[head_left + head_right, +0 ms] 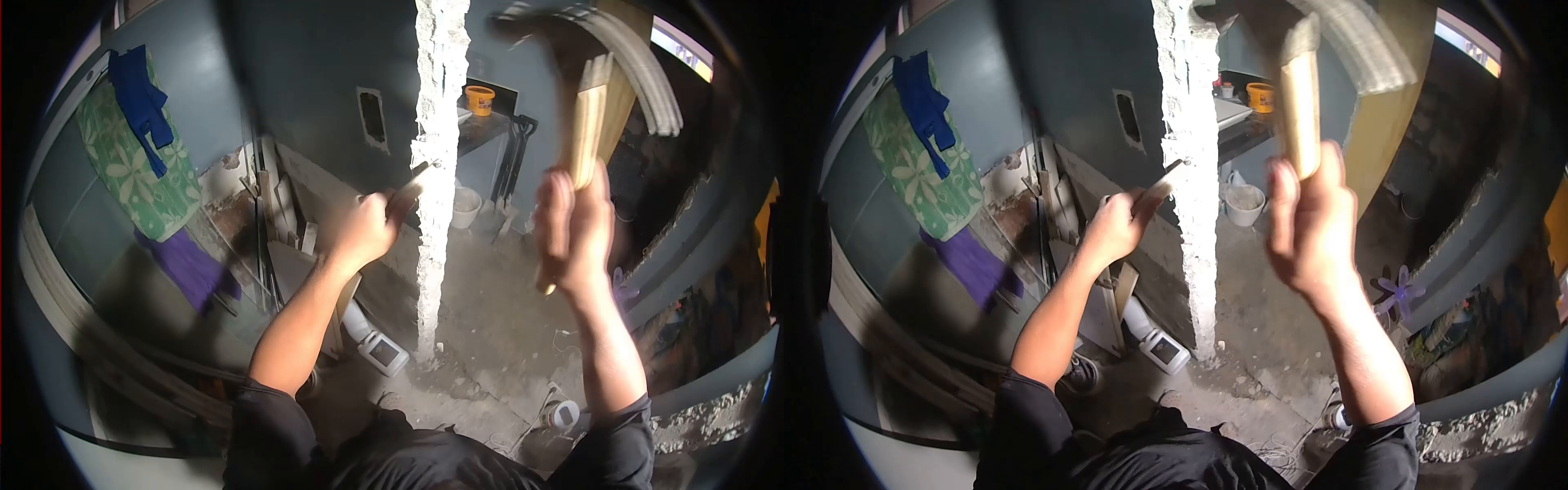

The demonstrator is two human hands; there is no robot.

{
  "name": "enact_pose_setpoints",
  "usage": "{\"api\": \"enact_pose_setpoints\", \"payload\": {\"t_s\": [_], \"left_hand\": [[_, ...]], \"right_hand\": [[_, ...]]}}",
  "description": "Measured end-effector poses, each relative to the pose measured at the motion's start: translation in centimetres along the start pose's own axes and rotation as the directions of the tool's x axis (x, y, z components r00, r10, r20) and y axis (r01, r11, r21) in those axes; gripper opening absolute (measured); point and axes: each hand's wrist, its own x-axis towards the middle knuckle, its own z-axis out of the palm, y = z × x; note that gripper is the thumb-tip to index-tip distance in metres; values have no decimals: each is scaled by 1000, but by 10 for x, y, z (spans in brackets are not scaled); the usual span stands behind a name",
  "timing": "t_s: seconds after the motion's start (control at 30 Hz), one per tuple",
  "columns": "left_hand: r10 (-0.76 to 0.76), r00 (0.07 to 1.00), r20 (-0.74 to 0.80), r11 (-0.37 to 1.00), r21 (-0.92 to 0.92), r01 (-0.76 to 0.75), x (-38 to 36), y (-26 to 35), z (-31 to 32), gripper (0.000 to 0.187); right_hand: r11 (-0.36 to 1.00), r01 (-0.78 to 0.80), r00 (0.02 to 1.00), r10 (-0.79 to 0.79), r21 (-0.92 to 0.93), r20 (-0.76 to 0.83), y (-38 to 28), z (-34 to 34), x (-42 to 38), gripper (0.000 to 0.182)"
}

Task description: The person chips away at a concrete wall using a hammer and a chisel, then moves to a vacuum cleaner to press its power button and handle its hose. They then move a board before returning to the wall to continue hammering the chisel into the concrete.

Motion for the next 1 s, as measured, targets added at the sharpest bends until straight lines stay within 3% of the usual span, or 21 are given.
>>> {"api": "enact_pose_setpoints", "payload": {"t_s": [0.03,0.07,0.1,0.23,0.3,0.33,0.37,0.43,0.47,0.53,0.57,0.6,0.63,0.73,0.77,0.8,0.83,0.87,0.9,0.97,1.0], "left_hand": [[36,999,-6,999,-15,-36,2,-5,2,26],[78,997,-6,996,-46,-79,3,-9,4,26],[95,995,-1,995,-44,-95,3,-9,5,26],[165,986,-28,986,2,-165,1,-13,8,29],[48,998,35,998,-33,-47,6,-11,-2,31],[75,996,44,996,-49,-73,5,-11,-5,34],[15,996,89,1000,3,-16,7,-16,-4,36],[161,986,45,987,7,-161,10,-25,-2,35],[179,983,29,984,7,-180,9,-26,0,33],[167,985,33,985,-48,-165,7,-20,-4,32],[143,989,38,986,-95,-139,5,-18,-4,31],[282,959,-35,951,-122,-284,4,-18,-1,30],[290,956,-36,948,-124,-292,4,-22,1,30],[297,955,11,953,-69,-295,15,-34,2,34],[217,972,90,967,-157,-201,18,-35,-7,35],[65,980,187,917,-398,16,26,-38,-14,36],[-59,948,313,773,-587,241,32,-40,-24,38],[80,982,171,890,-456,7,31,-40,-36,39],[161,981,107,890,-445,-97,28,-44,-39,39],[226,970,88,956,-211,-204,20,-37,-47,39],[145,985,89,977,-172,-128,17,-39,-42,38]], "right_hand": [[976,134,990,-126,-169,58,14,11,-11,20],[963,-56,946,135,-264,294,22,16,-25,20],[897,-207,790,388,-390,475,21,16,-33,21],[868,-290,852,426,-403,305,-7,-5,-25,31],[900,-249,953,293,-359,72,-32,-9,-12,29],[948,-96,995,85,-302,-48,-32,-9,-8,25],[974,-153,985,138,-165,-101,-43,-13,-4,19],[982,-179,960,188,64,-208,-53,-6,-6,15],[979,-175,961,192,100,-197,-49,0,-13,14],[960,-19,997,-3,-281,-78,-23,22,-38,11],[944,-90,993,109,-319,44,-5,37,-59,12],[855,-312,867,434,-413,244,4,43,-73,18],[835,-395,847,492,-383,201,6,46,-83,23],[835,-428,868,486,-347,99,-9,29,-78,27],[867,-374,909,413,-328,54,-15,28,-73,26],[872,-355,923,385,-336,25,-26,24,-63,25],[878,-334,935,354,-344,-5,-37,21,-53,24],[900,-291,953,301,-323,-19,-46,17,-47,22],[920,-246,968,247,-304,-34,-54,15,-40,21],[922,-299,953,300,-247,-35,-72,11,-36,14],[920,-298,954,297,-255,-41,-78,12,-35,13]]}}
